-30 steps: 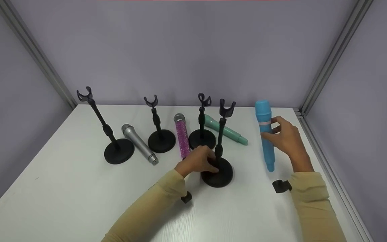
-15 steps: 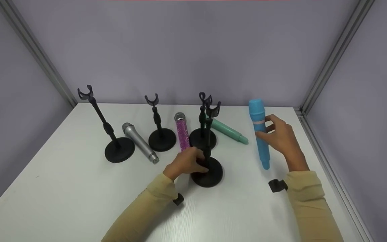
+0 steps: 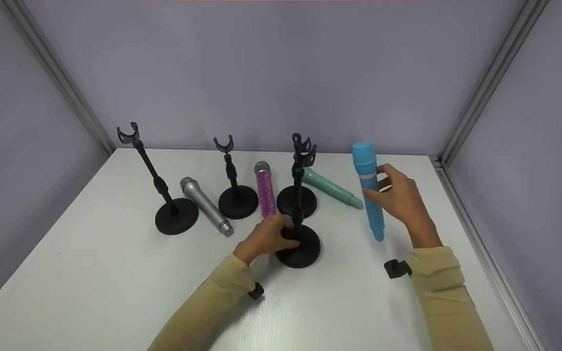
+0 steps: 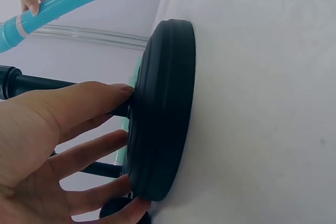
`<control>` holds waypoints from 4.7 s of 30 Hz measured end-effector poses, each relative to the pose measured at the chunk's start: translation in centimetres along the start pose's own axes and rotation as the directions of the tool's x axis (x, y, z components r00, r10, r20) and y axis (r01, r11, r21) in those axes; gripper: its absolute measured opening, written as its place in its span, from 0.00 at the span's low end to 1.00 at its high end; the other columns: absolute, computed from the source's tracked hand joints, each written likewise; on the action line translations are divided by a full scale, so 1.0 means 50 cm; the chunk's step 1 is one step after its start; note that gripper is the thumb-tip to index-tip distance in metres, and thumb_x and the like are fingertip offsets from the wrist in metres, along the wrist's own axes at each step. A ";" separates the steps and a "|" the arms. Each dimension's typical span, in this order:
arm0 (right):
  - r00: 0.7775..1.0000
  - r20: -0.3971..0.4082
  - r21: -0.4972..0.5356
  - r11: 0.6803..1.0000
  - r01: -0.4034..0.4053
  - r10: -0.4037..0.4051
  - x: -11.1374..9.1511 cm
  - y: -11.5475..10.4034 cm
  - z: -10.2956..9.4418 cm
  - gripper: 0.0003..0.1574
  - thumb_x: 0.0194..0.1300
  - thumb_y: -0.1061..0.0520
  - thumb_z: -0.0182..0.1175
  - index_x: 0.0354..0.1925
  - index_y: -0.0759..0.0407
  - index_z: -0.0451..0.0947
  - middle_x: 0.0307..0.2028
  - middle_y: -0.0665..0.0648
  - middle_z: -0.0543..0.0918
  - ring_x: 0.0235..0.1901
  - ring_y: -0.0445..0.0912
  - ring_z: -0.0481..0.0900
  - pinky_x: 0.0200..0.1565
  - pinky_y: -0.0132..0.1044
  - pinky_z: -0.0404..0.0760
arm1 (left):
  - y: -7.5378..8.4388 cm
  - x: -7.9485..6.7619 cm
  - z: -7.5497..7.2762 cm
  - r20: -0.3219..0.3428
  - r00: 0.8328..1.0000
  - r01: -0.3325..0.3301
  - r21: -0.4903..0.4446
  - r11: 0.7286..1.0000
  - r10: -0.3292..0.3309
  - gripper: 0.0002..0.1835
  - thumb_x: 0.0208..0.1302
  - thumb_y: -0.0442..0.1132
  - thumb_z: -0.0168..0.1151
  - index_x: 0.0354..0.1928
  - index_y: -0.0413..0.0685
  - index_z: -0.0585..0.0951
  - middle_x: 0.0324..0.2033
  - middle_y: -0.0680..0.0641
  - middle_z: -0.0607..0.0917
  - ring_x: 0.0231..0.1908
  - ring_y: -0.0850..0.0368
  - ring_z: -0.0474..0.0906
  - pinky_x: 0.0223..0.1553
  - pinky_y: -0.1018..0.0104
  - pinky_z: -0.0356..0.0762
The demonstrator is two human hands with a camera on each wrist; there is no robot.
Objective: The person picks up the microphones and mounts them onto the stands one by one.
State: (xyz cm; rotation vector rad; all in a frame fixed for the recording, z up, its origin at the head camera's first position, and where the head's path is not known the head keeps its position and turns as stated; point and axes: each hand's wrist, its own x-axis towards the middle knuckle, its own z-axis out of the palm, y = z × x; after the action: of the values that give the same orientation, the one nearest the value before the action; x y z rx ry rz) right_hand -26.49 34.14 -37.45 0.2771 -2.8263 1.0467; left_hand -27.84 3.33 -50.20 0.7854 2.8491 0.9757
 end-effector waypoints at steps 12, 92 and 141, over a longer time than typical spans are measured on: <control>0.990 -0.105 0.015 0.995 0.099 -0.097 0.009 -0.037 0.004 0.37 0.69 0.53 0.68 0.71 0.62 0.68 0.58 0.71 0.82 0.47 0.46 0.84 0.46 0.25 0.73 | 0.007 0.009 -0.004 0.050 0.999 0.008 0.002 1.000 -0.008 0.11 0.58 0.41 0.78 0.43 0.49 0.90 0.39 0.54 0.89 0.39 0.63 0.79 0.45 0.68 0.80; 0.937 -0.149 0.303 0.887 0.348 -0.317 0.072 -0.262 0.004 0.37 0.72 0.63 0.62 0.75 0.47 0.66 0.62 0.48 0.79 0.58 0.40 0.81 0.59 0.32 0.80 | 0.009 -0.005 -0.008 0.035 0.999 0.028 -0.054 0.998 -0.026 0.10 0.55 0.40 0.79 0.40 0.49 0.91 0.37 0.54 0.90 0.38 0.64 0.78 0.44 0.68 0.79; 0.952 0.159 0.146 0.960 0.240 -0.262 0.091 -0.285 -0.018 0.44 0.62 0.56 0.74 0.72 0.59 0.68 0.64 0.62 0.79 0.64 0.60 0.79 0.64 0.63 0.76 | 0.005 -0.010 -0.004 0.017 0.999 0.053 -0.063 0.997 -0.052 0.14 0.54 0.43 0.82 0.43 0.50 0.92 0.38 0.53 0.92 0.40 0.63 0.82 0.44 0.68 0.81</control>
State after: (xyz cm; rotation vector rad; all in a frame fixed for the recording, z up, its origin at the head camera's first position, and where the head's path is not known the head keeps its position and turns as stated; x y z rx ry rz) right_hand -27.92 23.52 -26.99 0.7571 -2.7779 1.1948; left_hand -27.32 3.17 -49.95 0.7062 2.7952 1.0433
